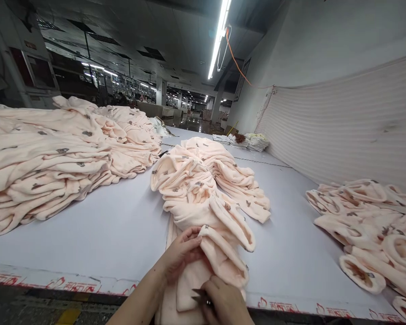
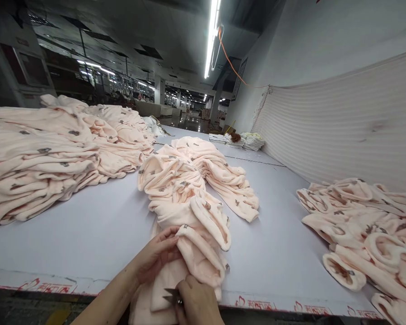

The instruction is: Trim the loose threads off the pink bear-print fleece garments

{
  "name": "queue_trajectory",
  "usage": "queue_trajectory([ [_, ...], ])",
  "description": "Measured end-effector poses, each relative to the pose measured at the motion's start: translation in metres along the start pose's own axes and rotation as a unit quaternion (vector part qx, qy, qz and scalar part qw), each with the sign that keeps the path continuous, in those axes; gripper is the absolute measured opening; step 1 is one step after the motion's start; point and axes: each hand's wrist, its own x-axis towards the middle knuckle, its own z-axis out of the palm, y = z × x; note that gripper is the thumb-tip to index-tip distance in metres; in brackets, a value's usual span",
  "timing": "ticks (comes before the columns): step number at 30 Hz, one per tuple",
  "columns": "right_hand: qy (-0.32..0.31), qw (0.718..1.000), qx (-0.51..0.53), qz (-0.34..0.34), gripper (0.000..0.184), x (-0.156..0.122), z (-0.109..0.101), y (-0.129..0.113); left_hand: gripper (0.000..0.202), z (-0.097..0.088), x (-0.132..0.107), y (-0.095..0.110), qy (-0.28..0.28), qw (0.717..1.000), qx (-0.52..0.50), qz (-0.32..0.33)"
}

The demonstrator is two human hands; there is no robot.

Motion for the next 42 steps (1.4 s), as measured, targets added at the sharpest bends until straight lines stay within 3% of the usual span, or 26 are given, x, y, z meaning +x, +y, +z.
queue_trajectory([
  [1,0.009,1.000,0.020,-0.002,0.026,0.002,-0.001,0.001,0.027,-0.003,-0.008,0.001,0.013,1.000,0.012,0.005],
  [3,0.042,0.994,0.099,-0.008,0.021,0.007,-0.011,0.002,0.021,-0.010,-0.028,-0.004,0.095,0.989,0.101,0.044],
  [5,0.069,0.983,0.171,-0.012,0.009,0.013,-0.022,0.002,0.019,-0.013,-0.050,-0.018,0.208,0.940,0.254,0.097],
  [6,0.074,0.977,0.198,-0.011,0.007,0.015,-0.027,0.001,0.020,-0.013,-0.058,-0.028,0.236,0.912,0.317,0.107],
  [7,0.072,0.973,0.218,-0.006,0.010,0.017,-0.030,0.000,0.023,-0.011,-0.064,-0.038,0.233,0.905,0.340,0.105],
  [9,0.061,0.969,0.241,0.011,0.015,0.018,-0.033,-0.003,0.029,-0.004,-0.068,-0.055,0.189,0.932,0.290,0.107],
  [12,0.046,0.968,0.245,0.029,0.010,0.013,-0.037,-0.006,0.026,0.009,-0.060,-0.064,0.122,0.987,0.059,0.085],
  [14,0.057,0.971,0.230,0.020,0.012,0.008,-0.044,-0.007,0.027,0.015,-0.054,-0.061,0.103,0.991,-0.081,0.040],
  [17,0.084,0.983,0.165,0.007,0.019,0.003,-0.054,-0.011,0.036,0.018,-0.053,-0.053,0.105,0.981,-0.165,0.006],
  [23,0.138,0.989,0.054,-0.003,0.015,0.006,-0.053,-0.021,0.027,0.016,-0.055,-0.055,0.097,0.985,-0.130,0.052],
  [25,0.140,0.989,0.034,-0.001,0.015,0.003,-0.046,-0.017,0.032,0.014,-0.054,-0.057,0.156,0.980,-0.053,0.108],
  [27,0.146,0.989,0.013,0.006,0.024,-0.002,-0.039,-0.011,0.043,0.012,-0.054,-0.054,0.231,0.953,0.071,0.185],
  [28,0.157,0.988,0.007,0.009,0.028,-0.003,-0.037,-0.007,0.045,0.011,-0.054,-0.051,0.242,0.937,0.140,0.212],
  [29,0.175,0.985,0.006,0.012,0.031,-0.003,-0.035,-0.004,0.043,0.010,-0.053,-0.048,0.225,0.928,0.199,0.219],
  [31,0.208,0.978,0.009,0.020,0.032,0.003,-0.034,0.000,0.026,0.008,-0.051,-0.040,0.134,0.945,0.244,0.169],
  [33,0.229,0.973,0.006,0.040,0.028,0.014,-0.037,0.002,0.018,0.005,-0.048,-0.034,0.066,0.982,0.160,0.075],
  [35,0.222,0.972,0.001,0.076,0.022,0.026,-0.040,0.002,0.018,0.002,-0.045,-0.032,0.067,0.997,0.031,0.017],
  [38,0.181,0.977,0.032,0.105,0.016,0.031,-0.044,0.000,0.023,-0.002,-0.041,-0.035,0.083,0.994,-0.066,-0.002],
  [42,0.154,0.981,0.110,0.033,0.023,0.018,-0.047,-0.004,0.027,-0.005,-0.038,-0.041,0.075,0.992,-0.102,-0.023],
])
